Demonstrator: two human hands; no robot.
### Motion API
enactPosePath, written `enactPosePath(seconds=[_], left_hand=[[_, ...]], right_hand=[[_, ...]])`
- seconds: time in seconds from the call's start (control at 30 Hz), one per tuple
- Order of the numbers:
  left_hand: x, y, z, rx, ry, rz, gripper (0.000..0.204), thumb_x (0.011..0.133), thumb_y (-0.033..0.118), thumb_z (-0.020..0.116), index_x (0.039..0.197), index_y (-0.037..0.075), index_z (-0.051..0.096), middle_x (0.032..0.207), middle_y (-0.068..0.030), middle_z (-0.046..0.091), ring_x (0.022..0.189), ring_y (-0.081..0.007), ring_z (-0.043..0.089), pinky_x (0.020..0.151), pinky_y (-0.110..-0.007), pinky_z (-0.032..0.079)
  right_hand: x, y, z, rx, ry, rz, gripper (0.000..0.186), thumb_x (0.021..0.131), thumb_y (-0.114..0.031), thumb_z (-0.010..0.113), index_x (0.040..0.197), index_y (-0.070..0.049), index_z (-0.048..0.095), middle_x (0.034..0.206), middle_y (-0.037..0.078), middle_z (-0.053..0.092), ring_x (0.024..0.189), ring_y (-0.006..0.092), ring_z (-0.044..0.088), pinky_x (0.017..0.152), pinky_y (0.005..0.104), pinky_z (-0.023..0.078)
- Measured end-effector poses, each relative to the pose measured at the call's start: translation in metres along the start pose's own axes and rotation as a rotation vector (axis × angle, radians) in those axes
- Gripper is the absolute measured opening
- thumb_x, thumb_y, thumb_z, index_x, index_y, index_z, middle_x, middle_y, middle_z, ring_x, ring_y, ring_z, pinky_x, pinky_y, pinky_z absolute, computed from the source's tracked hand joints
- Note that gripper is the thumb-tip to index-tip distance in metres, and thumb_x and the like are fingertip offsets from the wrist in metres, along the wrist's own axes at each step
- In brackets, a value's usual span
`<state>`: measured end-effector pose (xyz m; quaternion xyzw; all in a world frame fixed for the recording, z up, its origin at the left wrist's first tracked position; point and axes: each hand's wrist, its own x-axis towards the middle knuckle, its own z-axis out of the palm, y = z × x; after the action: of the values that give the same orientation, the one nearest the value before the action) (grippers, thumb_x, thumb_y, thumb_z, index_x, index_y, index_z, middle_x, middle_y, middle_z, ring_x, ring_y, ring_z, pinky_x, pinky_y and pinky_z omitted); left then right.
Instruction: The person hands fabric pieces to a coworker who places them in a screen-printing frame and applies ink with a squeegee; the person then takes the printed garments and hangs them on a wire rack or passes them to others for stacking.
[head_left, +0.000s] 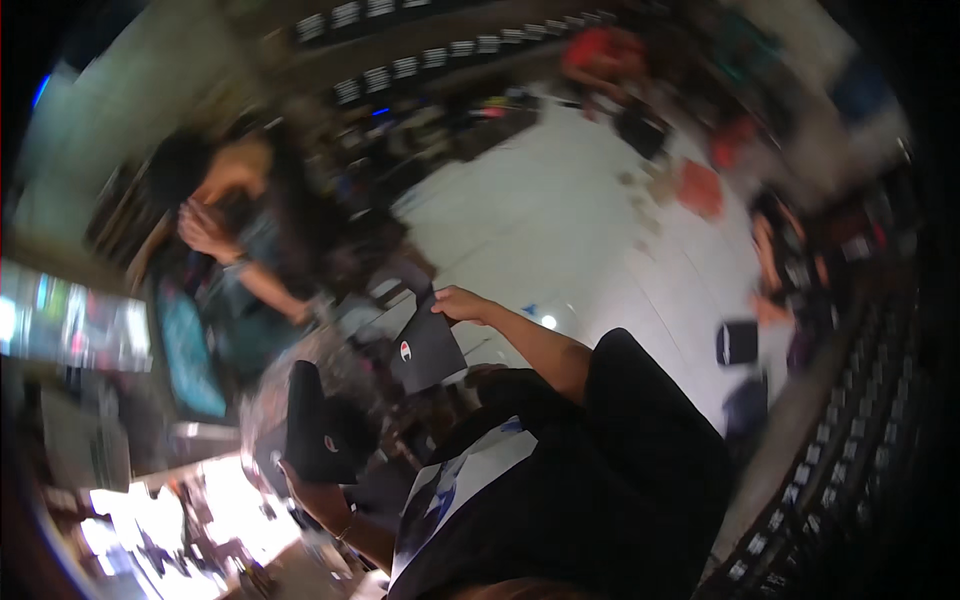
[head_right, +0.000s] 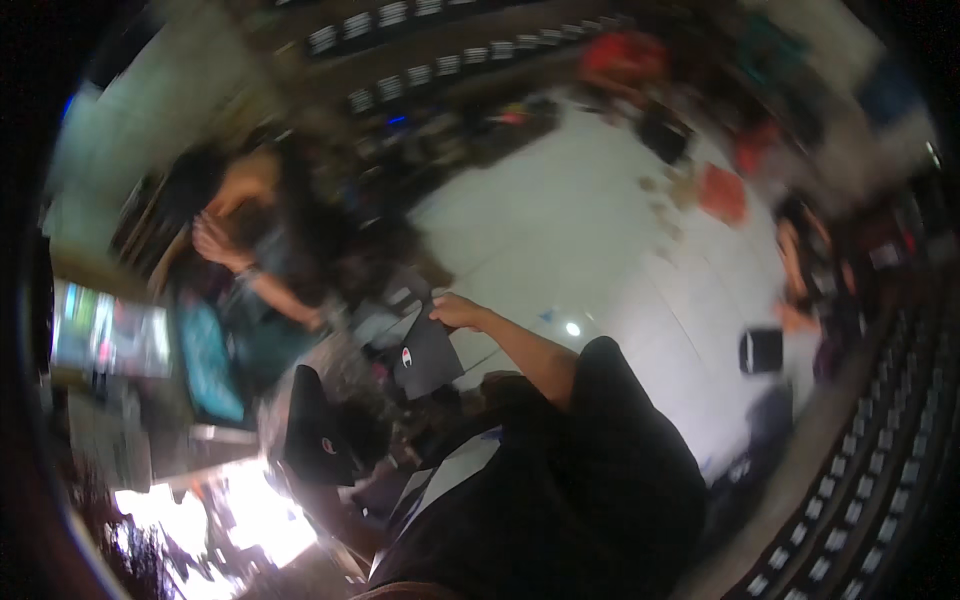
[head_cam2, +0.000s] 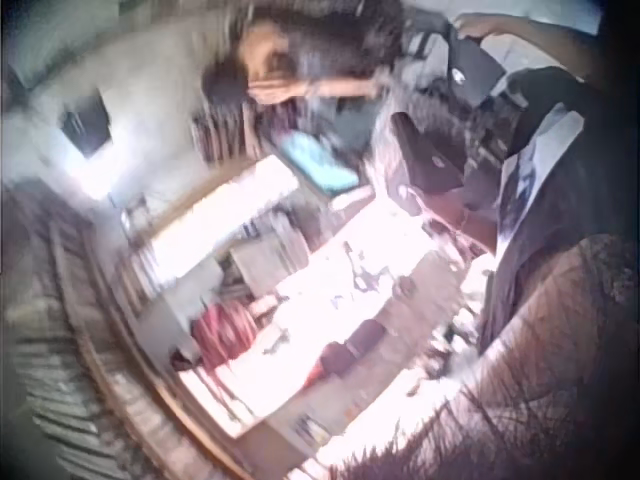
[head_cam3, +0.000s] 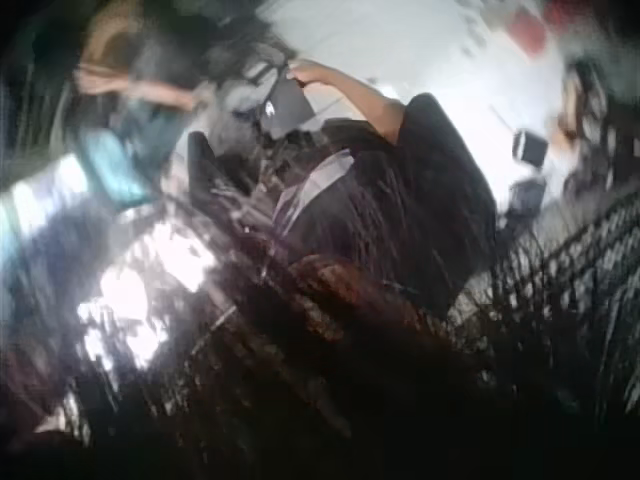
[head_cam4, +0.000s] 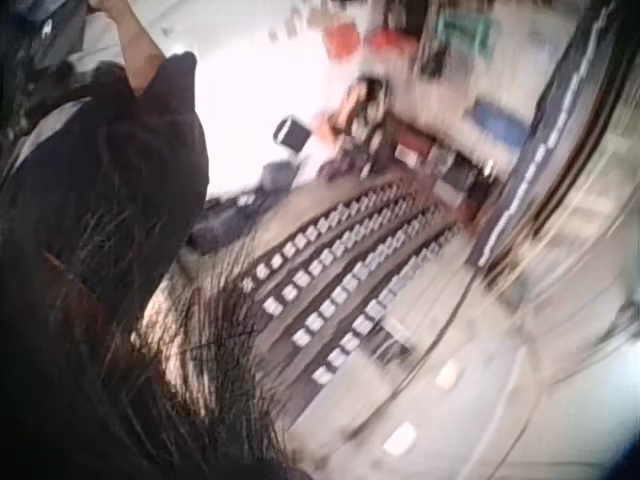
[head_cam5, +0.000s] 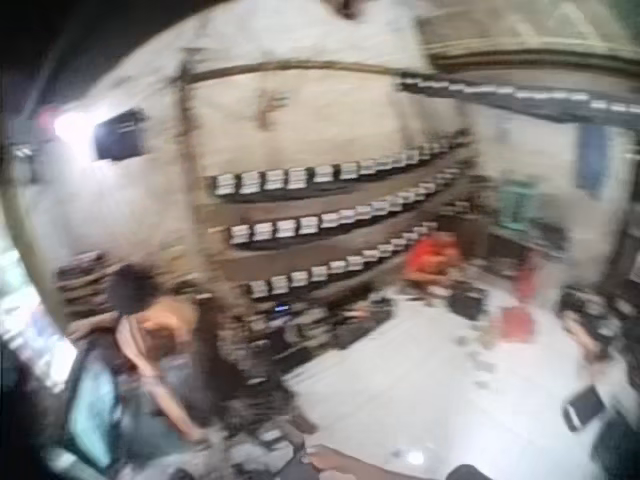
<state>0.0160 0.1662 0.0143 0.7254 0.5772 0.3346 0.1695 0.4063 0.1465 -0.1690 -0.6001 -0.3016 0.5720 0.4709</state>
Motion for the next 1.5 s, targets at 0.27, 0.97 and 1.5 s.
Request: enactPosePath(seconds=[0.27, 0.97, 1.5], left_hand=[[-0.021, 0.127, 0.126, -1.045, -0.77, -0.358, 0.045, 0.091, 0.031, 0.046, 0.109, -0.011, 0.051, 0.107, -0.0169, 0.057, 0.095, -0.0233, 0.057, 0.083, -0.032, 0.047], [-0.526, 0.561, 0.323, -1.046, -1.952, -0.129, 0.038, 0.093, 0.029, 0.041, 0.098, -0.006, 0.054, 0.096, -0.0156, 0.059, 0.083, -0.0233, 0.061, 0.075, -0.033, 0.05], [-0.79, 0.807, 0.47, -1.038, -2.2, -0.29, 0.03, 0.093, 0.021, 0.041, 0.088, -0.005, 0.055, 0.084, -0.0138, 0.062, 0.074, -0.022, 0.062, 0.069, -0.032, 0.051]], right_hand=[[-0.318, 0.069, -0.109, -0.046, 0.777, -0.159, 0.023, 0.081, -0.018, 0.052, 0.075, 0.004, 0.055, 0.057, 0.008, 0.05, 0.055, 0.0131, 0.045, 0.053, 0.031, 0.038], [-0.951, 0.183, -0.234, -0.577, 1.745, 0.131, 0.021, 0.074, -0.014, 0.058, 0.066, 0.004, 0.049, 0.054, 0.02, 0.042, 0.046, 0.0206, 0.038, 0.047, 0.0375, 0.032], [-1.228, 0.034, -0.492, -0.424, 1.608, 0.087, 0.016, 0.082, -0.011, 0.057, 0.07, 0.0, 0.054, 0.059, -0.005, 0.042, 0.059, 0.0033, 0.038, 0.053, 0.0234, 0.034]])
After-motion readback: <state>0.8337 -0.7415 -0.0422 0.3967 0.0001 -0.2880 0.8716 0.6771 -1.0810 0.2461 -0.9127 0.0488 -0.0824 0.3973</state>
